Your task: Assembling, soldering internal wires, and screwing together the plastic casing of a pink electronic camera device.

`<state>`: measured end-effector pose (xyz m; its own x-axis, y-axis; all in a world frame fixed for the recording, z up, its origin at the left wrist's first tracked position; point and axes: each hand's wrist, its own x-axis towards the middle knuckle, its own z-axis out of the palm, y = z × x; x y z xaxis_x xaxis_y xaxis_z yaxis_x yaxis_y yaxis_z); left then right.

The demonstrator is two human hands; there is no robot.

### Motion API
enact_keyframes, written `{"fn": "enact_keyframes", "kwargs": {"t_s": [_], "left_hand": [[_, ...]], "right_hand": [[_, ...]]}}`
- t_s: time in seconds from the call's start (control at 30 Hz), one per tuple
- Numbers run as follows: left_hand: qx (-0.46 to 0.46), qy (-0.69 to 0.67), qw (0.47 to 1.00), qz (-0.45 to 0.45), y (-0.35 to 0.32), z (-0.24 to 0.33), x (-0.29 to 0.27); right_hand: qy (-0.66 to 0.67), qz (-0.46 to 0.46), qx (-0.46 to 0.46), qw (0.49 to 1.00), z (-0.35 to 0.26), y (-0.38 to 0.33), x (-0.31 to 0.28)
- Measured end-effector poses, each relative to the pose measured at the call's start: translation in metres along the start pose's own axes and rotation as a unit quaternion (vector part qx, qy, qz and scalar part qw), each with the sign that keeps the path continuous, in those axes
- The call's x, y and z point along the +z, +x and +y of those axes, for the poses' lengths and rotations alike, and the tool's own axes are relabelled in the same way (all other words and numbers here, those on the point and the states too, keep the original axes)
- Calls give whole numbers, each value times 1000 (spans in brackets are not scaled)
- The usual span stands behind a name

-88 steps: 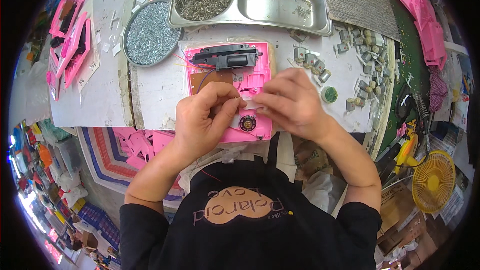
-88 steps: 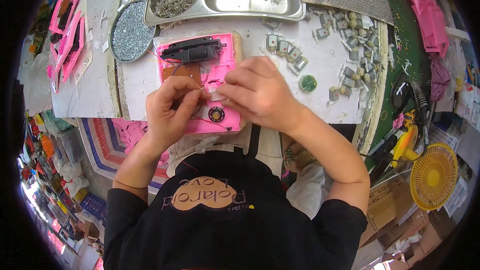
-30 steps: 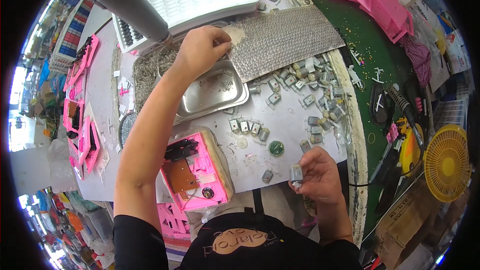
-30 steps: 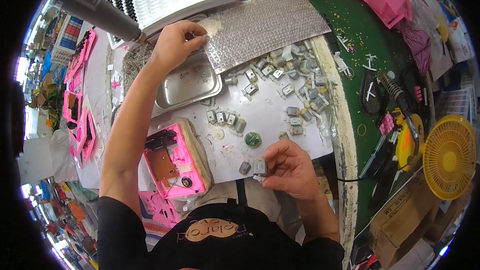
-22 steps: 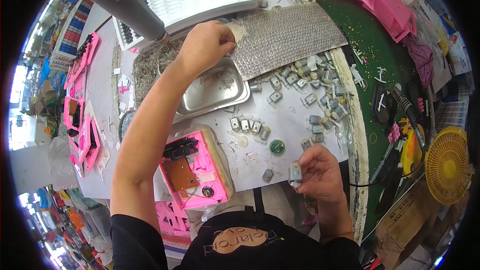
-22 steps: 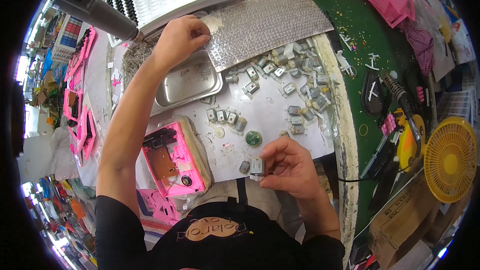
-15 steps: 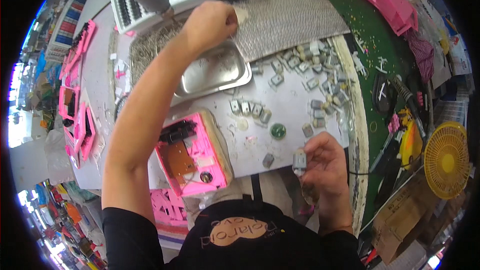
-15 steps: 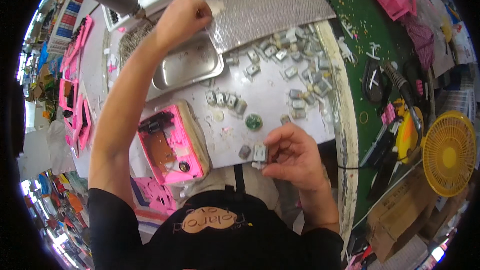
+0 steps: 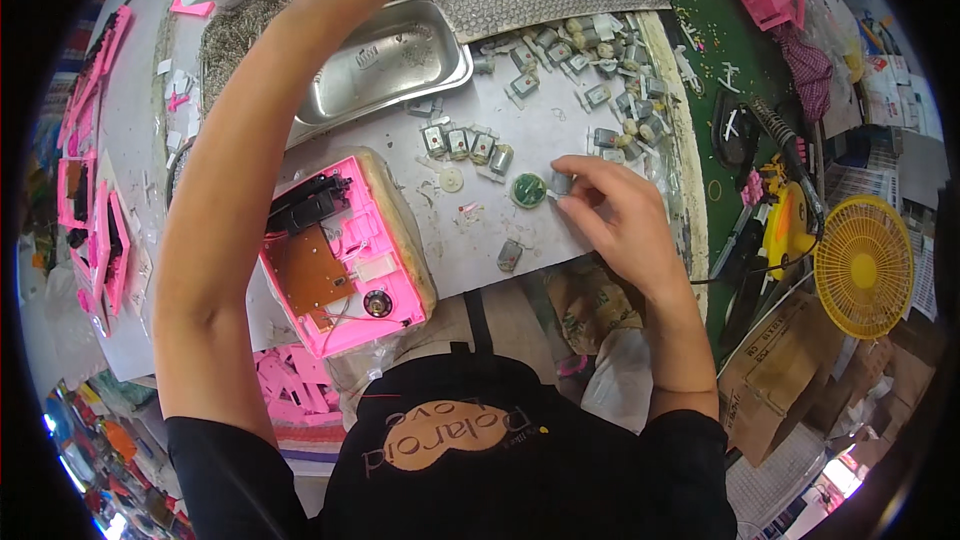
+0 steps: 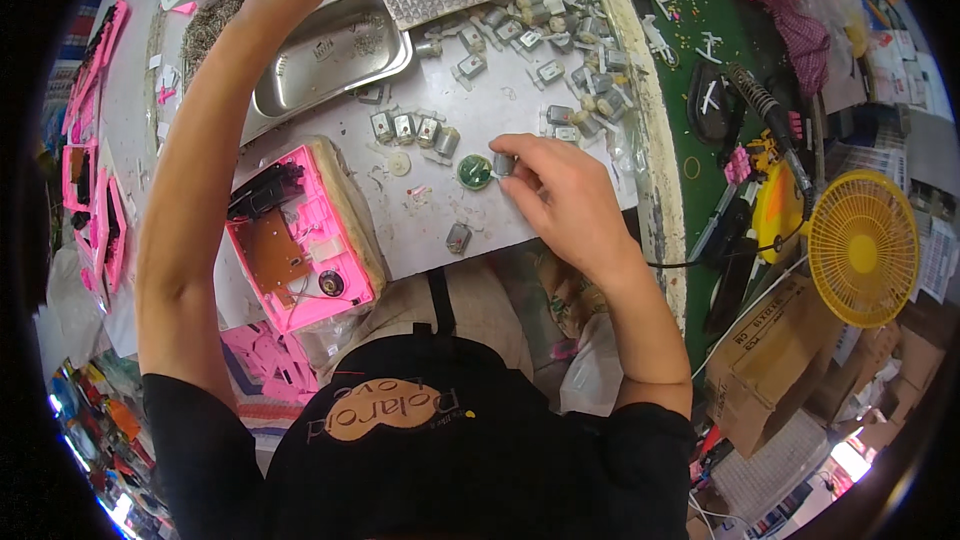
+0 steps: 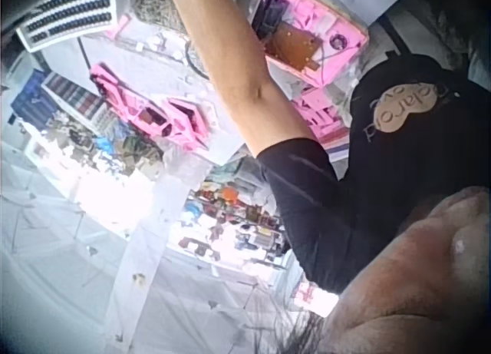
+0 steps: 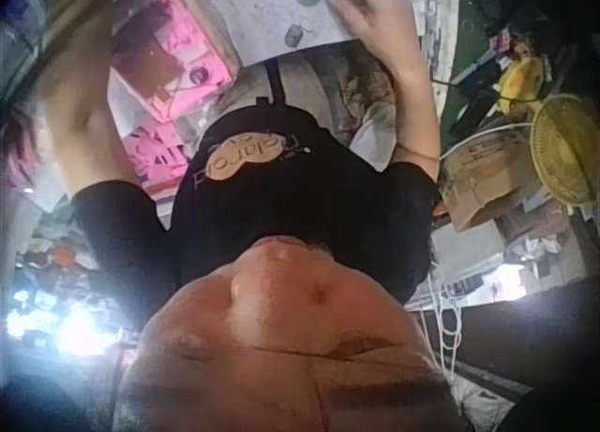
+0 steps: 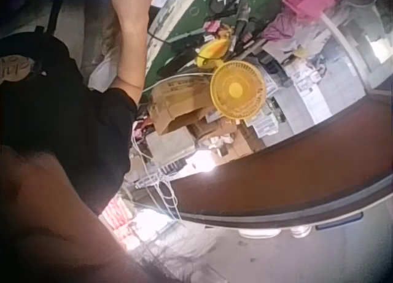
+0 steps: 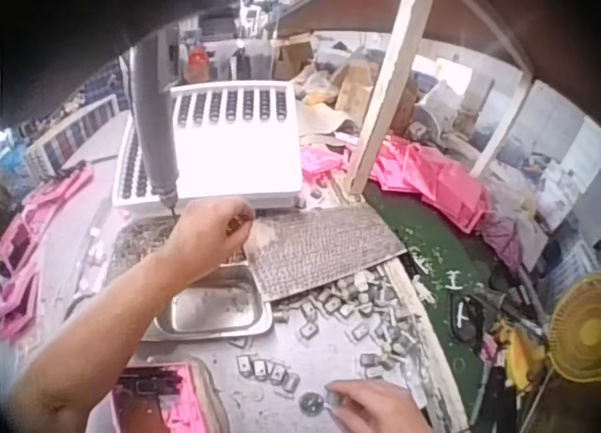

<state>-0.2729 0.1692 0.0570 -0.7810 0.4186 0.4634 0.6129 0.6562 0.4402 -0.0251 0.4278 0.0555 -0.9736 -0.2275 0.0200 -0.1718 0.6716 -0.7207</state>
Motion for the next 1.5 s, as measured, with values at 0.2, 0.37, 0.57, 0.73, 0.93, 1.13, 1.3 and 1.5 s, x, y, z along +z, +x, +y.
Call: {"fn": "enact_keyframes", "kwargs": {"t_s": [0.2, 0.37, 0.57, 0.73, 0.93, 1.13, 1.3, 1.5], "left_hand": [[20, -194, 980, -25, -83, 102, -62], [-160, -358, 913, -115, -190, 130, -93], [-185, -320, 927, -60, -257, 145, -89], [-218, -344, 913, -1, -281, 148, -78], [-210, -357, 909, 39, -290, 145, -78], [-190, -356, 913, 60, -293, 141, -76], [-165, -343, 922, 76, -295, 139, -73], [-36, -223, 970, 96, -285, 131, -80]], "right_hand": [[-76, -91, -43, 992, 6, 20, 1], [-243, -95, -174, 950, -6, 29, 14], [40, -135, 90, 986, -30, 20, -4], [496, -207, 161, 828, -76, -8, 57], [543, -258, 175, 780, -87, -2, 78], [504, -252, 178, 807, -89, 1, 81], [255, -118, -122, 952, -87, -6, 89], [225, -258, 30, 939, -101, 14, 67]]}}
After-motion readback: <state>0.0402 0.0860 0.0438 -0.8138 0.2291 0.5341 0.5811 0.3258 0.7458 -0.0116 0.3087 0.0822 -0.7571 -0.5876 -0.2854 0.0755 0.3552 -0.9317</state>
